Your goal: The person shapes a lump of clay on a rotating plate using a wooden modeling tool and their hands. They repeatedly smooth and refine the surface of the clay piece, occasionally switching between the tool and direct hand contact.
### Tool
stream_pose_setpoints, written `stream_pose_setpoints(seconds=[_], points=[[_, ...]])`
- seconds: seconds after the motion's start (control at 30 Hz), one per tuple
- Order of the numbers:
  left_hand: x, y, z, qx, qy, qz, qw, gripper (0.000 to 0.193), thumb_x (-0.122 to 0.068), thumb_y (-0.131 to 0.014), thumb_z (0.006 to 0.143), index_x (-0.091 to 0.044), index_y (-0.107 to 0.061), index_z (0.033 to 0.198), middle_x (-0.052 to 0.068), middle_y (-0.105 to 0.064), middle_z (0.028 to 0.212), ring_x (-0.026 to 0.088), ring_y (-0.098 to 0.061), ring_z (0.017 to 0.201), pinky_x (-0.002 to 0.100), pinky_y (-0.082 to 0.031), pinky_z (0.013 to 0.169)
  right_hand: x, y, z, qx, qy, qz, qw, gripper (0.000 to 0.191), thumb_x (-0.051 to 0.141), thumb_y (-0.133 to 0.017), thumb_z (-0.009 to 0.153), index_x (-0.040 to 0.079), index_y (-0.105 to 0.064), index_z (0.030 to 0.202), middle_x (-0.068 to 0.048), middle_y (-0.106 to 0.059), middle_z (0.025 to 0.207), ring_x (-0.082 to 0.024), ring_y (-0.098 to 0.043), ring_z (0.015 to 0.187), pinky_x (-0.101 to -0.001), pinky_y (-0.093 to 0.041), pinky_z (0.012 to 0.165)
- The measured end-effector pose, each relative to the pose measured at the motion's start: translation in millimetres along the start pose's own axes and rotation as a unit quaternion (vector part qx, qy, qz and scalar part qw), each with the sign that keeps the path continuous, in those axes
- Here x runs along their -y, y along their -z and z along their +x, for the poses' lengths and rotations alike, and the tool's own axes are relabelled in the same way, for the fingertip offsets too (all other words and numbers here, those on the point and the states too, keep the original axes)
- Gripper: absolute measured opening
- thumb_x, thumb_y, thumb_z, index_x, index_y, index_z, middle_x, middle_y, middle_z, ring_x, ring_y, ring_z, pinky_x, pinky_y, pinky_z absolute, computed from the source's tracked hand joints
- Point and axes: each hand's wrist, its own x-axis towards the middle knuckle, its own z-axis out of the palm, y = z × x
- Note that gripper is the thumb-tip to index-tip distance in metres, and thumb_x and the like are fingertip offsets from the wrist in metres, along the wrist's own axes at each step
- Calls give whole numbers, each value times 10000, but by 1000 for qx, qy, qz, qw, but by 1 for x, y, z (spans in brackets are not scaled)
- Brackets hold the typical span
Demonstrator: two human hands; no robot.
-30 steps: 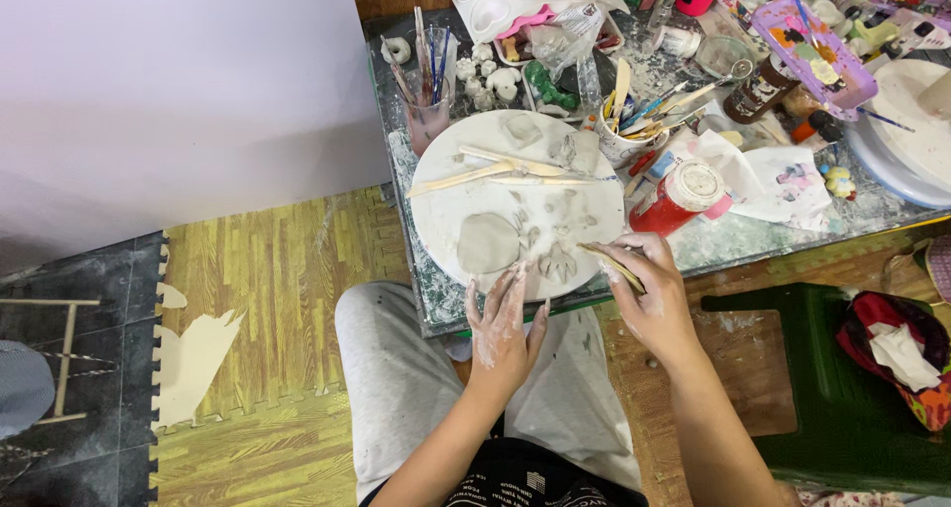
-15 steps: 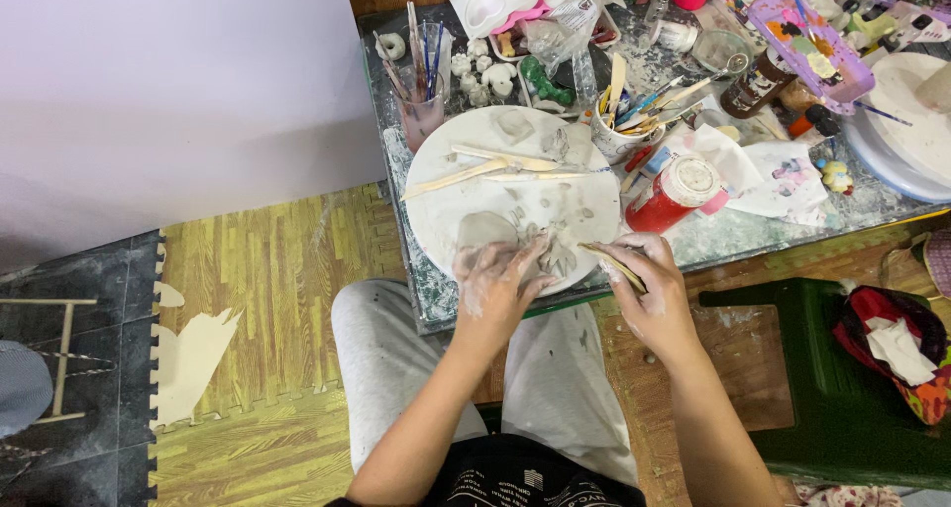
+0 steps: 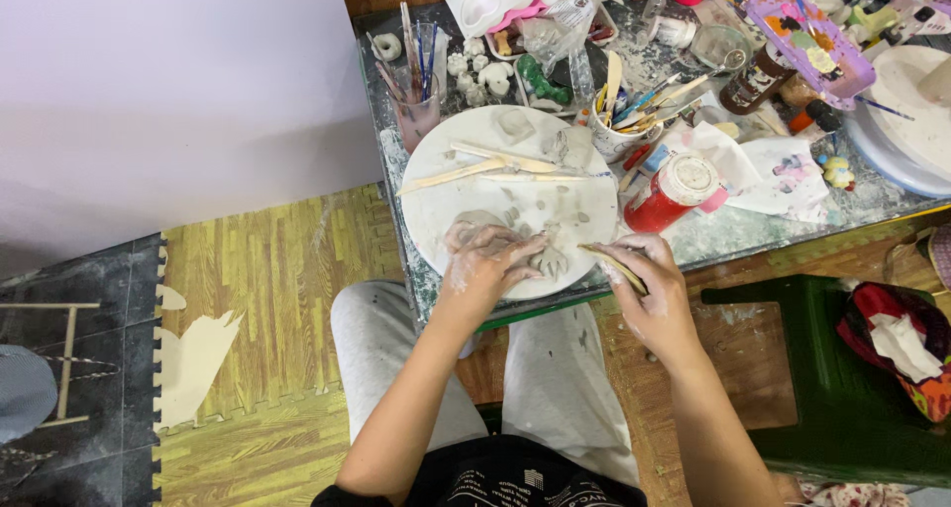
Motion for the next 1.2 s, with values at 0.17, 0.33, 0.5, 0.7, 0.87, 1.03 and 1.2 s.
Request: stream_pose_setpoints(seconds=[0.17,0.33,0.5,0.7,0.87,1.03,1.2], points=[[2,0,-5,-7,-4,38,999,516,-361,-772,792,-303,-697,1299,-25,-771,1050,194,-646,1105,521,-279,1049,-9,-14,-5,31,30,-9,999,343,20,-691,873,56,-729,1212,-117,-633,1177,-239,-639,1080,-358,-558,918],[-1,1,-17,9,41,-18,999,489,-336,-738,900,-324,-668,1383,11,-744,1160,212,-643,1177,443,-330,1084,-5,-34,-2,68,79,-11,995,338,55,-720,886,79,-704,1223,-76,-609,1175,-234,-585,1101,-363,-553,955],[-5,1,-31,-37,39,12,998,513,-272,-741,903,-286,-634,1404,31,-739,1194,212,-655,1173,455,-299,1106,12,-35,2,88,120,-89,985,467,-23,-712,799,70,-707,1257,-91,-602,1172,-269,-554,1080,-394,-496,964],[-9,-2,-43,-52,42,3,998,614,-218,-759,877,-237,-566,1460,31,-730,1267,192,-651,1230,471,-247,1145,22,-34,-3,114,139,-47,983,464,-49,-705,814,93,-712,1256,-73,-634,1187,-250,-572,1067,-370,-503,937],[-14,-10,-51,-54,49,11,997,684,-217,-769,874,-153,-491,1495,57,-699,1344,206,-616,1269,504,-169,1180,17,-30,6,40,99,-43,993,426,-43,-721,823,77,-706,1231,-85,-613,1182,-267,-562,1091,-370,-491,967],[-21,-22,-58,-80,90,6,993,818,-202,-758,897,-47,-318,1568,60,-667,1379,230,-584,1303,538,-121,1207,25,-37,10,73,125,-65,987,480,-63,-722,817,81,-694,1275,-102,-608,1187,-280,-555,1075,-387,-481,956],[-26,-30,-62,-83,104,4,991,868,-168,-734,921,-7,-213,1596,30,-666,1394,230,-572,1332,535,-113,1221,26,-36,7,137,162,-56,976,467,-37,-732,739,62,-700,1195,-85,-614,1181,-265,-546,1062,-397,-482,931]])
